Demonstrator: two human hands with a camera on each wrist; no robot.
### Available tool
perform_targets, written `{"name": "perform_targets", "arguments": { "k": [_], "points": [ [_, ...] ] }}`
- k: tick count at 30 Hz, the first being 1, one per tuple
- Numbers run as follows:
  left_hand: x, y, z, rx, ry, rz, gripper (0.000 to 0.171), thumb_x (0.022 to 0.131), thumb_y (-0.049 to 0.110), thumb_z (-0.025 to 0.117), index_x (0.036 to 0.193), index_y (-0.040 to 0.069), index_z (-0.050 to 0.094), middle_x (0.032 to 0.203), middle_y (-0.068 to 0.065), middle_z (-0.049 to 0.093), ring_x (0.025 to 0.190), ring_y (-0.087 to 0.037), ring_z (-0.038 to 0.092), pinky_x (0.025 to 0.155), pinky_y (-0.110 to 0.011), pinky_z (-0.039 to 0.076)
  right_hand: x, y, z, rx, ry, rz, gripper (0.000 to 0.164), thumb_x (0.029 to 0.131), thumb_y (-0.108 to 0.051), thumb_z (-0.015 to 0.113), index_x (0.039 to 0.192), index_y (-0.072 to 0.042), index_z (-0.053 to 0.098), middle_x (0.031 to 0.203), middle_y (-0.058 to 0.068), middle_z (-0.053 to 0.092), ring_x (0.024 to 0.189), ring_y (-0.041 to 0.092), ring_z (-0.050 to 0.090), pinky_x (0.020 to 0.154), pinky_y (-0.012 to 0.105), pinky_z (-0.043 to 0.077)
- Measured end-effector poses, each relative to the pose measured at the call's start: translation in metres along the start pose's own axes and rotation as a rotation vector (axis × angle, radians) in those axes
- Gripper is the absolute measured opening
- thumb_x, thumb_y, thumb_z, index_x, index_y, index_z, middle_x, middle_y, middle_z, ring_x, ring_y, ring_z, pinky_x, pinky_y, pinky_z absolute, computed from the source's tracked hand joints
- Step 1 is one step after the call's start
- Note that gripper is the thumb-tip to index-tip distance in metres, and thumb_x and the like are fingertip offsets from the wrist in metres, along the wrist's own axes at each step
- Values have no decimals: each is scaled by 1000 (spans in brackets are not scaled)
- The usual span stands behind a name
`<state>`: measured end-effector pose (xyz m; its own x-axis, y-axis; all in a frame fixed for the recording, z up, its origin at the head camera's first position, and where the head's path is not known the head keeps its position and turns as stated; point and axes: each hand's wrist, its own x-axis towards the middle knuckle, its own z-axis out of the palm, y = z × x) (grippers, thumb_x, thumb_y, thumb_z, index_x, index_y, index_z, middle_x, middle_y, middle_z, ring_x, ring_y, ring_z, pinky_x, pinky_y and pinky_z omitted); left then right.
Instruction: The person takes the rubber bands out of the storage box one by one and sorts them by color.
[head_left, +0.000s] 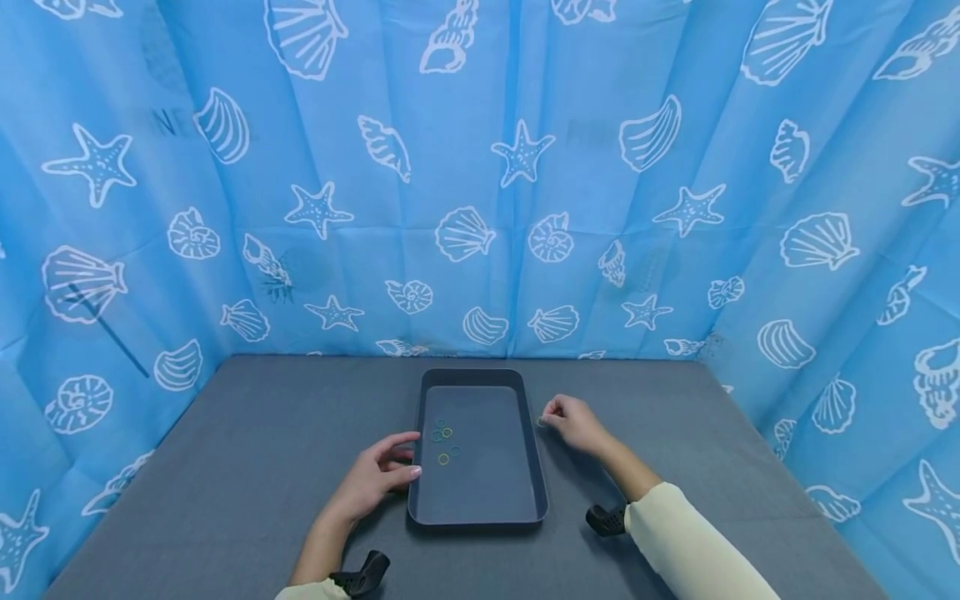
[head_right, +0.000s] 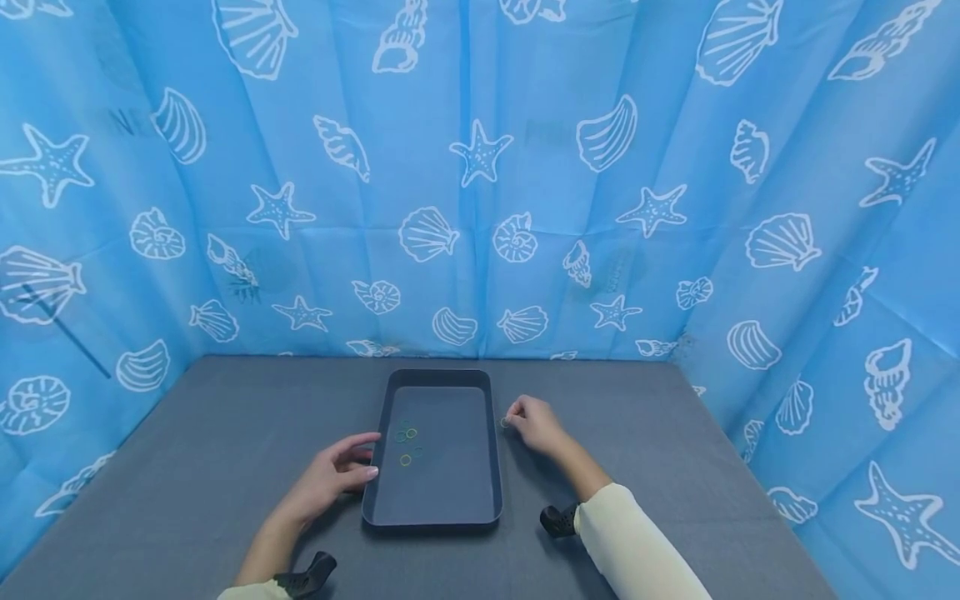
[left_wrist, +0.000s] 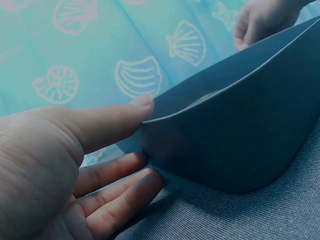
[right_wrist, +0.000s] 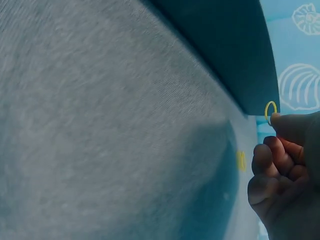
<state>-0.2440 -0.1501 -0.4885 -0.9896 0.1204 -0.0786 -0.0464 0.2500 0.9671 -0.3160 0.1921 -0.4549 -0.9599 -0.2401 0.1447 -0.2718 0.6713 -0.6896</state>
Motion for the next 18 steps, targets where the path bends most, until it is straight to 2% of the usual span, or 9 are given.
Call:
{"name": "perform_targets", "arguments": {
  "k": [8,13,18],
  "points": [
    [-1,1,-1,-1,-6,4,51,87,18,74,135,15,57,124,-14,59,96,-23,62,78,-43,53,-6,11,4,-49,12,99,10,90,0,64,81,-1,61,74,2,59,64,14,52,60,31,45],
    [-2,2,-2,-2,-6,1,50,87,18,75,134,16,58,124,-14,59,96,-23,62,79,-43,53,-9,12,5,-27,13,141,11,91,0,63,80,0,60,71,3,58,57,14,54,53,30,47],
    [-2,3,-2,-4,-14,-2,51,87,19,75,135,15,57,125,-15,58,96,-23,62,80,-44,53,-8,13,4,-30,14,199,13,93,-1,62,80,-1,60,71,5,57,56,15,55,52,29,46]
  ]
}}
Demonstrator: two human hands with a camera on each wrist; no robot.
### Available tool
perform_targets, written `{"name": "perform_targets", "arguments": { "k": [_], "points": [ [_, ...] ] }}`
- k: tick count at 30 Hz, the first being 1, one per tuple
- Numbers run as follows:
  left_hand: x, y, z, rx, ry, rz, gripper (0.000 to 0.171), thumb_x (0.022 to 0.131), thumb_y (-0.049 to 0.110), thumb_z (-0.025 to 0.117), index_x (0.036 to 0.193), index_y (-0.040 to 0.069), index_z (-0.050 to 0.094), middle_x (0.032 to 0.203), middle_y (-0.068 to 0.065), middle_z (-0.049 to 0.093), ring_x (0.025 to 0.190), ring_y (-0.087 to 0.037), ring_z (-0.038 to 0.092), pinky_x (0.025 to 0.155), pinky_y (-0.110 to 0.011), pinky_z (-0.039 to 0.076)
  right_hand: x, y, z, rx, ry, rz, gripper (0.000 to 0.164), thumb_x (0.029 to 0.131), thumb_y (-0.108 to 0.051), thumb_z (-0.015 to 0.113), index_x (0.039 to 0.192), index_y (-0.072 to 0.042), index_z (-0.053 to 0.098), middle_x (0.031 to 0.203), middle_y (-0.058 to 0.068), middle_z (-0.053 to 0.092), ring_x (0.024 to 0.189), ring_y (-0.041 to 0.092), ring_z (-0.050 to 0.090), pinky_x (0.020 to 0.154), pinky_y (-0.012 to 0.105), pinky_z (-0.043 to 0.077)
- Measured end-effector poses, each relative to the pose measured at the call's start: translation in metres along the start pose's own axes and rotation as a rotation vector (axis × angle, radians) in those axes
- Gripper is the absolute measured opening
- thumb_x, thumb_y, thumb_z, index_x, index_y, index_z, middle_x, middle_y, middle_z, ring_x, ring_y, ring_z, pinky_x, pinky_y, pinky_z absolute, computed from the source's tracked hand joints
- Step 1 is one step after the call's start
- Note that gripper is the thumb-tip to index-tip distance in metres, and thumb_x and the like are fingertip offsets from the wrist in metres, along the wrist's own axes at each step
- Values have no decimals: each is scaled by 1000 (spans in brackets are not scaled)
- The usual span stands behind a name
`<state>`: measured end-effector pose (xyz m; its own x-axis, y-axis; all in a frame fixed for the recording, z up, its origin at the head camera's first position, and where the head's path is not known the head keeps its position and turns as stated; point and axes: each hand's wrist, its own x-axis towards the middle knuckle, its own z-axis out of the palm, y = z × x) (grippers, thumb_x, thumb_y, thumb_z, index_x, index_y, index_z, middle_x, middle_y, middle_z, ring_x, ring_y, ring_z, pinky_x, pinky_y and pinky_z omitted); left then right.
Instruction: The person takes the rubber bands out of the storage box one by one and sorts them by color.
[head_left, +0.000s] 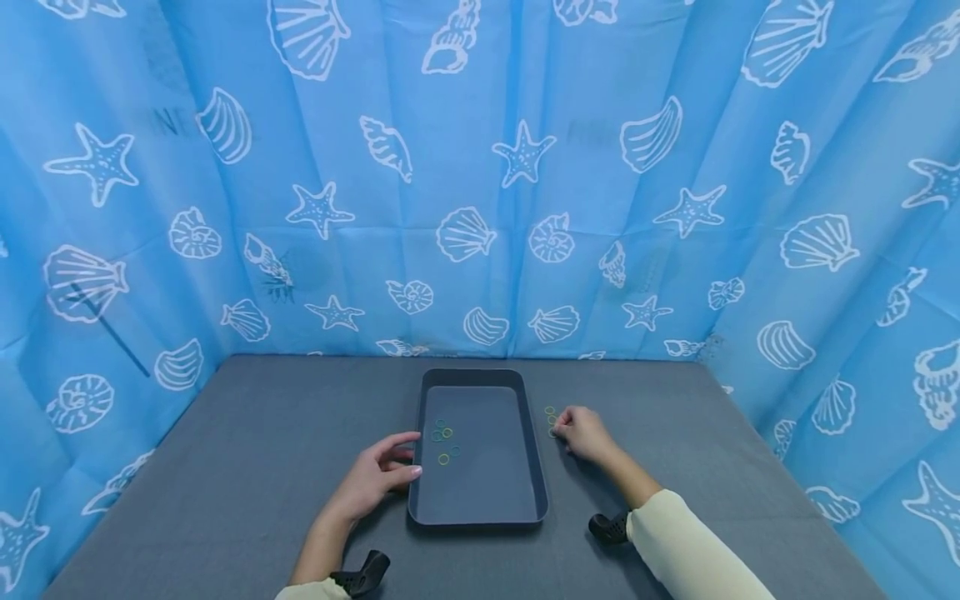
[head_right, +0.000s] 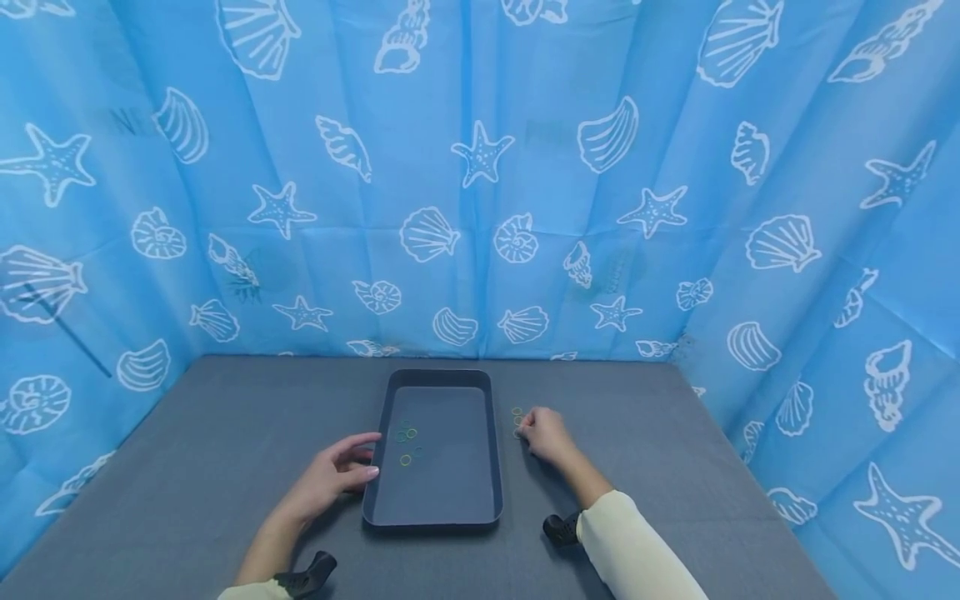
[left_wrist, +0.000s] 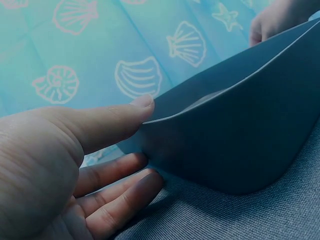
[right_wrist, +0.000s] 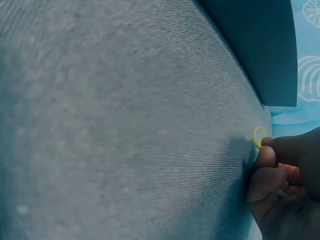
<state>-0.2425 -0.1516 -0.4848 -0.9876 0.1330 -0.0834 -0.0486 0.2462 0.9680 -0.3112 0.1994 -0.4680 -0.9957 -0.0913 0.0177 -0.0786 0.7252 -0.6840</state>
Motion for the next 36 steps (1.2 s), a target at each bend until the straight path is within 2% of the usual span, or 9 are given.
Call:
{"name": "perform_targets", "arguments": {
  "k": [5,21,29,36],
  "points": [
    [0,0,0,-3,-4,-5,51,87,19,75,135,15,58,125,-15,58,97,-23,61,81,-44,53,3,0,0,-21,-14,48,14,94,-2,60,80,-1,61,68,5,57,54,14,54,49,28,44],
    [1,-1,0,10,8,-3,51,86,19,75,134,17,58,125,-14,59,96,-22,61,81,-44,53,10,3,2,-32,2,69,15,93,-1,58,78,-2,62,57,4,57,43,13,52,41,28,43],
    [0,-1,-1,4,11,-2,51,86,19,75,134,16,58,125,-14,59,96,-23,61,81,-44,53,8,4,3,94,31,93,13,94,-2,59,81,-1,61,58,7,56,43,14,52,41,29,44],
    [0,-1,0,11,11,-3,51,86,20,75,134,17,58,125,-13,59,97,-22,61,81,-45,53,7,5,0,221,38,134,9,93,0,59,86,5,60,60,9,56,43,12,51,40,28,46]
  ]
}}
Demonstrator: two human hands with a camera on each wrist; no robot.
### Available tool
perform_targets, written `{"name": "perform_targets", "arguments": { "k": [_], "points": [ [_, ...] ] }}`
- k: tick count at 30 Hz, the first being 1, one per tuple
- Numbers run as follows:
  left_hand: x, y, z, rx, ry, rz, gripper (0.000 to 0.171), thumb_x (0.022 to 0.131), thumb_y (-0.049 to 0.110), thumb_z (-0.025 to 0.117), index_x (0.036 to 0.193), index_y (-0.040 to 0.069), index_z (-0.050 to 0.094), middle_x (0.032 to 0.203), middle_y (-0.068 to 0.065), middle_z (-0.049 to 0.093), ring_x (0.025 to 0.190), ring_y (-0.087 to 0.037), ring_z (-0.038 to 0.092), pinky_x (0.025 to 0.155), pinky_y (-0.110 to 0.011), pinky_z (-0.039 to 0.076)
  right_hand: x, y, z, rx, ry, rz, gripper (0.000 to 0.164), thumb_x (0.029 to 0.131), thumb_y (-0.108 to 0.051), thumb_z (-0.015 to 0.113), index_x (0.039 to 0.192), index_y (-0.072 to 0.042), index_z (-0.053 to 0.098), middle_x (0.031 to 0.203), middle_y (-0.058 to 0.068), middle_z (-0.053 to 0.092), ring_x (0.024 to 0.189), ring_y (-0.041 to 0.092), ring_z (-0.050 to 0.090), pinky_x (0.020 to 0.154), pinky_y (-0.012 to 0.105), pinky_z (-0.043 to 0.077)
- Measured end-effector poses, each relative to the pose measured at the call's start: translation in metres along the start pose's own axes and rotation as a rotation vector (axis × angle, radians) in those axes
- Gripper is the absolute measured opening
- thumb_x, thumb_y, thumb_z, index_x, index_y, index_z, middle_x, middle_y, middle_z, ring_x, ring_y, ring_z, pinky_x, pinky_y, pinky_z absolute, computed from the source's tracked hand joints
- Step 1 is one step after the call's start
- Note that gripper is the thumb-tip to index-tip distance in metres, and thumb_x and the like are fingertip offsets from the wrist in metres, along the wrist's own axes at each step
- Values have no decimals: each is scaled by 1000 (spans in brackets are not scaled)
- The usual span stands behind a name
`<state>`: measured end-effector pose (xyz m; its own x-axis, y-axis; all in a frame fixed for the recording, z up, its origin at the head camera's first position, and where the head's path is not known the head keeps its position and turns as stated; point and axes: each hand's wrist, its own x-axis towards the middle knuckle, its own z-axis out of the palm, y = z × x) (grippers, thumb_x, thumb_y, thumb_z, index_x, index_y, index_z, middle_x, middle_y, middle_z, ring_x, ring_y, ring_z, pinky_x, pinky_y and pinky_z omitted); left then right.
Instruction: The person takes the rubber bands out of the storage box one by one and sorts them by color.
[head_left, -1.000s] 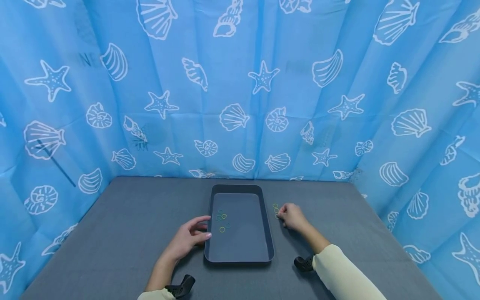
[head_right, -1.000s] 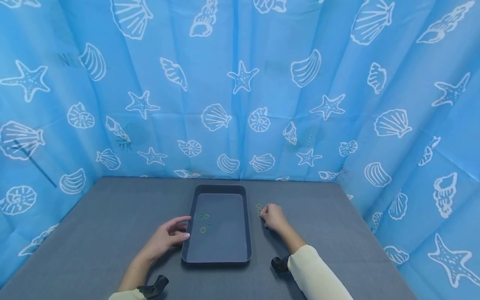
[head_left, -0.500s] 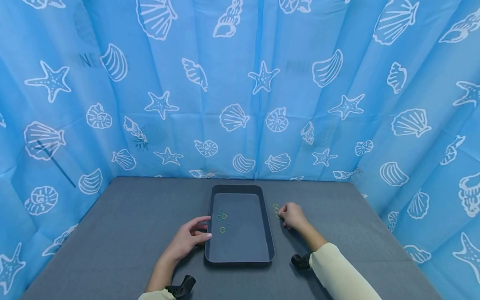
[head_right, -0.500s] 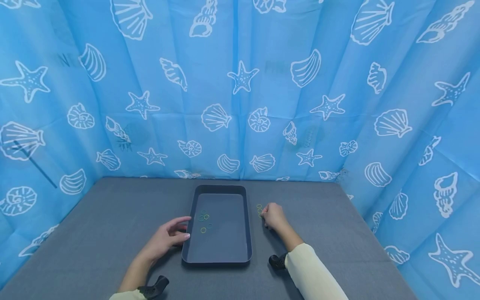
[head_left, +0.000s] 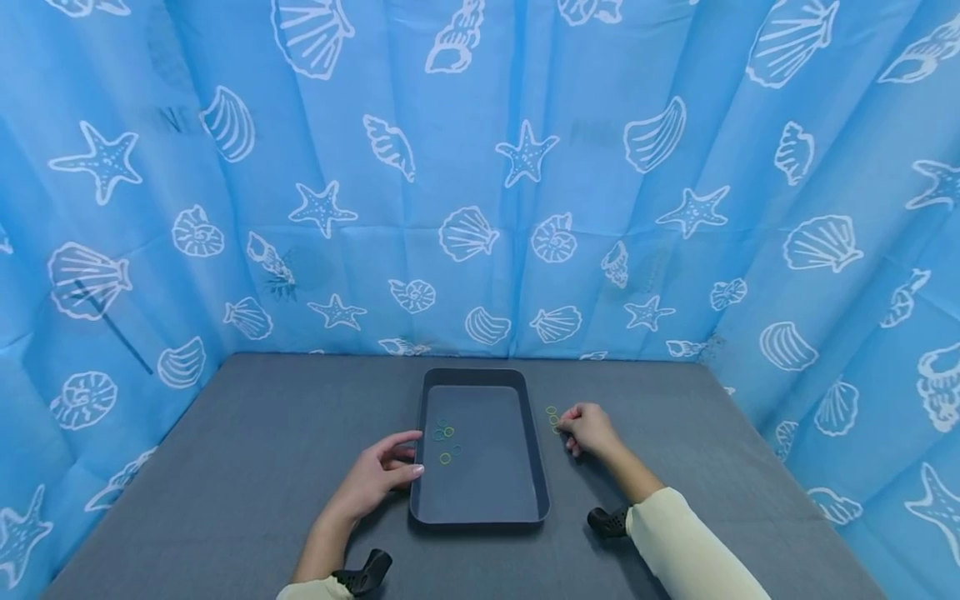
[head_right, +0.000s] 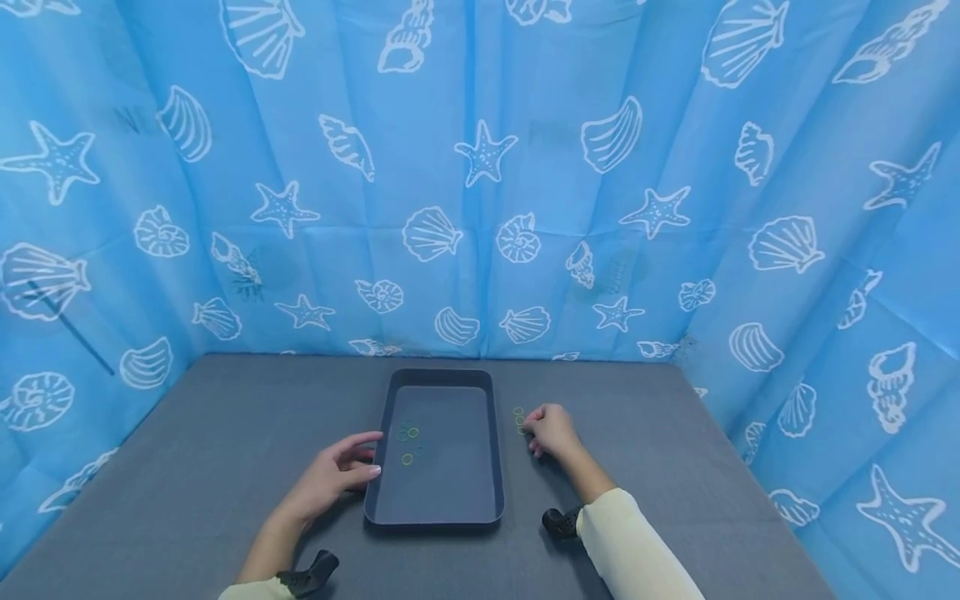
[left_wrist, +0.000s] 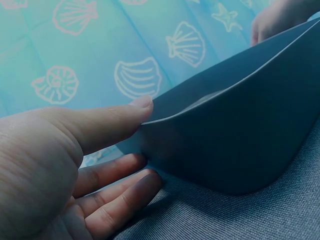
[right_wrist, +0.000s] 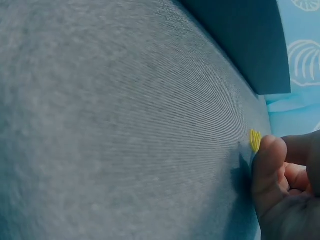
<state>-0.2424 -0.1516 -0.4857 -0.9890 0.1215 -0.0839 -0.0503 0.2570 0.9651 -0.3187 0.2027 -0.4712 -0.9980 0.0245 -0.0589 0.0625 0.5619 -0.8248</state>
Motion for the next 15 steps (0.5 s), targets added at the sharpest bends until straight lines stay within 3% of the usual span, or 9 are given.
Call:
{"name": "perform_targets", "arguments": {
  "k": [9,15],
  "points": [
    [1,0,1,5,1,9,51,87,20,74,135,17,57,125,-13,59,97,-22,61,83,-46,53,7,-5,-5,28,-2,17,8,92,1,57,87,7,60,59,9,55,42,13,50,39,27,45],
    [0,0,2,4,9,-1,51,87,19,74,135,17,57,126,-14,58,96,-22,61,82,-46,53,21,-19,-9,-40,23,-1,9,94,-3,57,90,4,61,62,11,57,44,14,51,41,27,44]
  ]
}}
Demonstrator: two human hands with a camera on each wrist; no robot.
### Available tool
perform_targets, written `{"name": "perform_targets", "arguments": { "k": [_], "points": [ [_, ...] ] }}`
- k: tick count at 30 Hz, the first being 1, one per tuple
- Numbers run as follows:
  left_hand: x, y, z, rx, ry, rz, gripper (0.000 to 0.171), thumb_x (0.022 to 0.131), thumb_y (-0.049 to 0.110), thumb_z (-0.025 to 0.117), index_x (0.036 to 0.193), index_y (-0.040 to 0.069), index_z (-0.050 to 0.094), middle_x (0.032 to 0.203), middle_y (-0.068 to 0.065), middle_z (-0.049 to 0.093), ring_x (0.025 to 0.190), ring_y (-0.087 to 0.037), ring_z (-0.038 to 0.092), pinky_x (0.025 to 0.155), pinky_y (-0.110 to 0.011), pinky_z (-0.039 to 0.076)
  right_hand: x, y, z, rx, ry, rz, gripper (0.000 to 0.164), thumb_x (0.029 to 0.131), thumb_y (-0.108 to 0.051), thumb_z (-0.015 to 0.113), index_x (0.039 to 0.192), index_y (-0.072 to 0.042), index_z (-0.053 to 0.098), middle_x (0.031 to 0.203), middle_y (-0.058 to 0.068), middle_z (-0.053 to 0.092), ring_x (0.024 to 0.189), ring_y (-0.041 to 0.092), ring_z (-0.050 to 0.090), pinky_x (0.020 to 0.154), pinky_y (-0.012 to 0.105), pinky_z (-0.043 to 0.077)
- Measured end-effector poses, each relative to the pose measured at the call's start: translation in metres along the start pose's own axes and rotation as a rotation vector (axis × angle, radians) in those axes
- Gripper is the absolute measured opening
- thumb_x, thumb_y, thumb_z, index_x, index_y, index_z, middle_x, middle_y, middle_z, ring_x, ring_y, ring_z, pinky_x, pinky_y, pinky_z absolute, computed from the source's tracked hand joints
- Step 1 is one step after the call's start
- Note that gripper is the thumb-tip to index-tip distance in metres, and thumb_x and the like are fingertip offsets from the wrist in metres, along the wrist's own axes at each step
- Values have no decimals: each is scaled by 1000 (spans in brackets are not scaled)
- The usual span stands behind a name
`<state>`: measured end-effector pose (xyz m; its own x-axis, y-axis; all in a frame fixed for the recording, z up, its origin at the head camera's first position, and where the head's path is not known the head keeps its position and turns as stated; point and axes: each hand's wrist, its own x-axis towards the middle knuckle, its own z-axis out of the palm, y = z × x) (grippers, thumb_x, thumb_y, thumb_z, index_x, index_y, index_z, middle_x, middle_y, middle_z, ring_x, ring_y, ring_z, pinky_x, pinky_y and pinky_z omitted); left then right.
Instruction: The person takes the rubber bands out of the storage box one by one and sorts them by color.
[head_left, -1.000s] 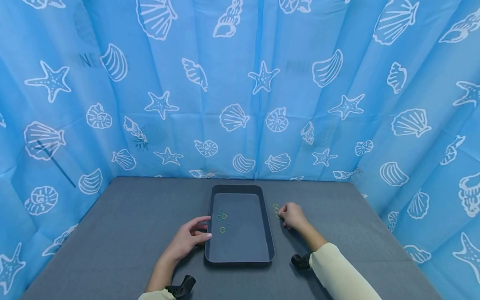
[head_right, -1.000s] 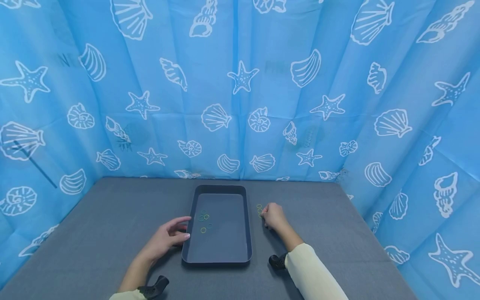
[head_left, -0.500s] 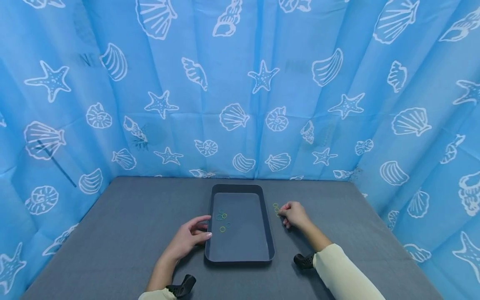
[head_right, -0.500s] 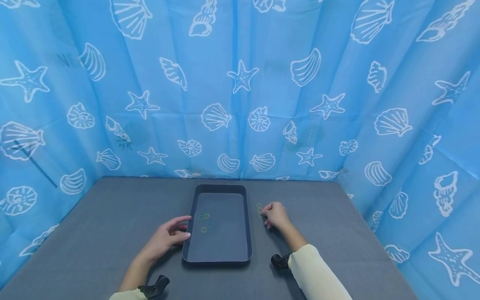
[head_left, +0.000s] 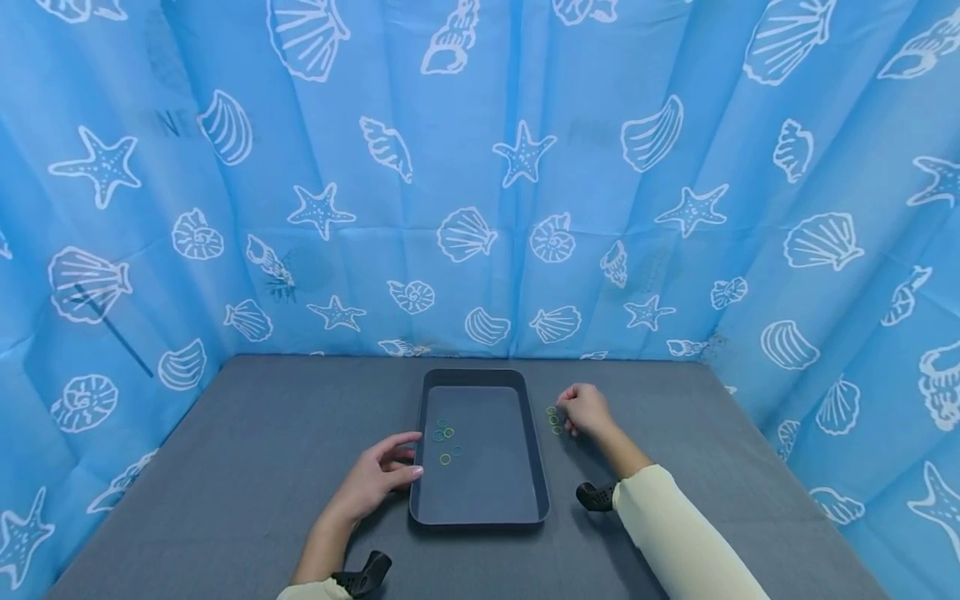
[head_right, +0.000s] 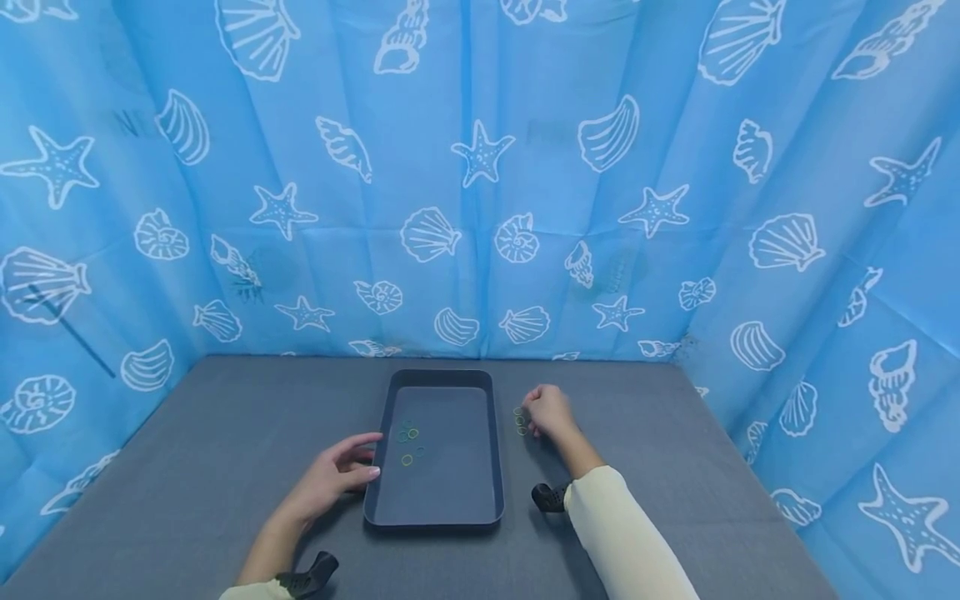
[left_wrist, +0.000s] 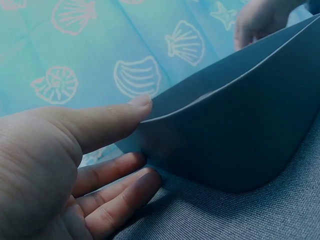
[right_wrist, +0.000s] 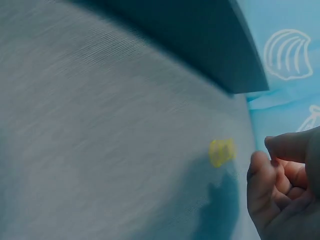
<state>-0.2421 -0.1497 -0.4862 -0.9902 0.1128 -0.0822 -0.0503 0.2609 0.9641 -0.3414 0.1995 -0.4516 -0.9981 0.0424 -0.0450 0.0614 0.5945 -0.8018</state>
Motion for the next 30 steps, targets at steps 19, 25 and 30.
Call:
{"name": "perform_targets", "arguments": {
  "k": [19,25,30],
  "points": [
    [2,-4,-3,-30,-24,33,50,88,19,73,135,15,57,125,-16,58,96,-24,62,82,-43,53,22,-64,21,-95,138,-53,12,95,-11,60,89,-3,65,77,9,63,66,20,59,57,32,46],
    [3,-4,-3,-19,-15,26,50,88,19,74,135,15,57,124,-15,58,95,-23,62,81,-42,53,17,-71,42,-52,143,-102,11,95,-11,61,89,-4,65,77,7,62,65,19,60,57,32,48],
    [3,-3,-2,-13,-24,22,51,88,19,74,136,14,56,124,-15,58,94,-23,62,81,-42,53,13,-70,57,-13,116,-130,8,95,-10,62,89,-4,64,75,7,61,63,18,58,58,32,48]
  ]
}}
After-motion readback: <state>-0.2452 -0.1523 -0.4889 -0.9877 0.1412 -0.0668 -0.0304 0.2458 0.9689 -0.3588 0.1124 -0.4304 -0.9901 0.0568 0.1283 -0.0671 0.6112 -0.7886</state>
